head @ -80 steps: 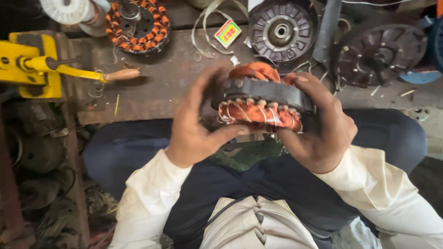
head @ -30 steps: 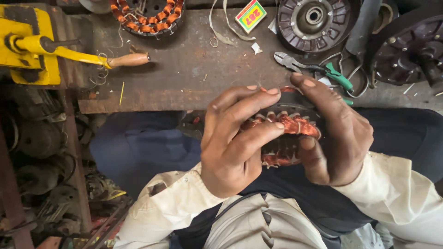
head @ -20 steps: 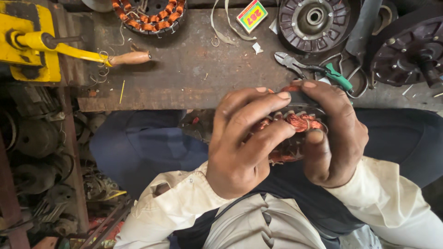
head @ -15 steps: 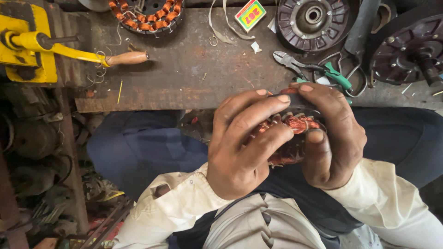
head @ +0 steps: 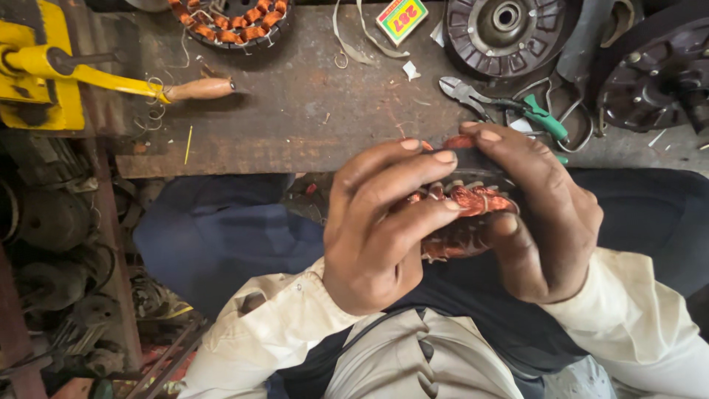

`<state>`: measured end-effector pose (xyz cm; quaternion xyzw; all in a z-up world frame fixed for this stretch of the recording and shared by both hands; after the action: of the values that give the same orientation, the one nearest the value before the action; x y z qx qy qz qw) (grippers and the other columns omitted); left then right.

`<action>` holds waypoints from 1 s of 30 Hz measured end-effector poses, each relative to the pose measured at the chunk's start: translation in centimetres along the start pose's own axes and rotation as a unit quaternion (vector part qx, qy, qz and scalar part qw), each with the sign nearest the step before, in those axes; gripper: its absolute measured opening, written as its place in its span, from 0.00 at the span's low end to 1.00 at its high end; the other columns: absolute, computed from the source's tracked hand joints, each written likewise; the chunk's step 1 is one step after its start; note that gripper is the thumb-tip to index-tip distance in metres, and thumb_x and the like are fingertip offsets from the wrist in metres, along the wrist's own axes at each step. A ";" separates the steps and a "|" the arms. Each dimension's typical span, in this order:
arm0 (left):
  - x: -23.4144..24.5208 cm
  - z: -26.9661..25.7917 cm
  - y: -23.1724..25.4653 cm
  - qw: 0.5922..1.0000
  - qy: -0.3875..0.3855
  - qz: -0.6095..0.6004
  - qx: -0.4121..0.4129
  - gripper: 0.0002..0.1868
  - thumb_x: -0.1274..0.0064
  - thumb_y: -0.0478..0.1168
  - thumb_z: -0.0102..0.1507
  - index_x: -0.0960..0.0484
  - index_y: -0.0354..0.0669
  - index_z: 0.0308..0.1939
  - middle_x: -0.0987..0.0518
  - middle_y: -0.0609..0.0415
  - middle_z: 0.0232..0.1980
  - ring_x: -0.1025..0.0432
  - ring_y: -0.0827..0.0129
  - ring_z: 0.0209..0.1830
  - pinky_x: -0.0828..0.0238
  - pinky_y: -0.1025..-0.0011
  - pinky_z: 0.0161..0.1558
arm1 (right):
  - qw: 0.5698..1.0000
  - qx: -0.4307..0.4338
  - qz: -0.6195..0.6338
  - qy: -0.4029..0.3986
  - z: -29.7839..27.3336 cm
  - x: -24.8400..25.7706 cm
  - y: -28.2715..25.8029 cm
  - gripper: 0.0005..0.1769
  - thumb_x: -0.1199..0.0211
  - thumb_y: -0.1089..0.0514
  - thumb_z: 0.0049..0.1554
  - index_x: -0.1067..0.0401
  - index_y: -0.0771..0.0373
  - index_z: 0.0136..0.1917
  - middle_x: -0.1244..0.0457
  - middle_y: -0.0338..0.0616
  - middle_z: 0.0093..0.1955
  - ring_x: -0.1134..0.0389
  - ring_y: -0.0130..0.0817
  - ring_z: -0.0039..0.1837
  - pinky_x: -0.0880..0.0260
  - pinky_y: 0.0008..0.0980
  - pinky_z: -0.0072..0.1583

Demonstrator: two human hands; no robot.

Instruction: The person is repairing a motor stator by hand, using pliers to adjust and secure copper windings within the stator slots. The person rotates the stator to access different sections and uses a small tool to push wires into place.

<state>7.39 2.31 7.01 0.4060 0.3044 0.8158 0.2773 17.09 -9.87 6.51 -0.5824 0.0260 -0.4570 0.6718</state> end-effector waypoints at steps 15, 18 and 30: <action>0.8 1.4 1.7 0.993 -0.076 0.028 -0.091 0.14 0.33 0.37 0.65 0.22 0.39 0.48 0.22 0.43 0.62 0.28 0.46 0.64 0.25 0.48 0.65 | 0.987 0.045 -0.135 -0.069 0.6 2.4 -1.1 0.20 0.31 0.59 0.56 0.26 0.70 0.59 0.31 0.60 0.59 0.24 0.47 0.57 0.23 0.35 0.54; 0.9 1.5 1.8 0.994 -0.077 0.017 -0.077 0.13 0.33 0.36 0.65 0.21 0.39 0.47 0.22 0.44 0.61 0.27 0.48 0.63 0.25 0.48 0.65 | 0.978 0.051 -0.191 -0.065 0.1 2.4 -1.4 0.19 0.30 0.58 0.57 0.25 0.70 0.59 0.30 0.56 0.58 0.24 0.45 0.55 0.23 0.34 0.53; 0.9 1.9 1.8 0.993 -0.089 0.017 -0.082 0.12 0.35 0.34 0.62 0.21 0.38 0.45 0.21 0.43 0.58 0.27 0.47 0.61 0.25 0.50 0.61 | 0.980 0.027 -0.184 -0.067 -0.1 2.1 -1.3 0.18 0.29 0.58 0.56 0.25 0.70 0.57 0.30 0.55 0.58 0.24 0.42 0.53 0.25 0.31 0.50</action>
<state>8.12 2.28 9.69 0.4576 0.2033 0.8036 0.3217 17.47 -11.17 8.54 -0.5879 -0.1384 -0.5333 0.5923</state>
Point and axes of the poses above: each hand's wrist, its own z-axis towards the middle knuckle, its own x-axis out of the back of the hand, y = z × x, the point moved 8 cm from there along z, towards the middle knuckle
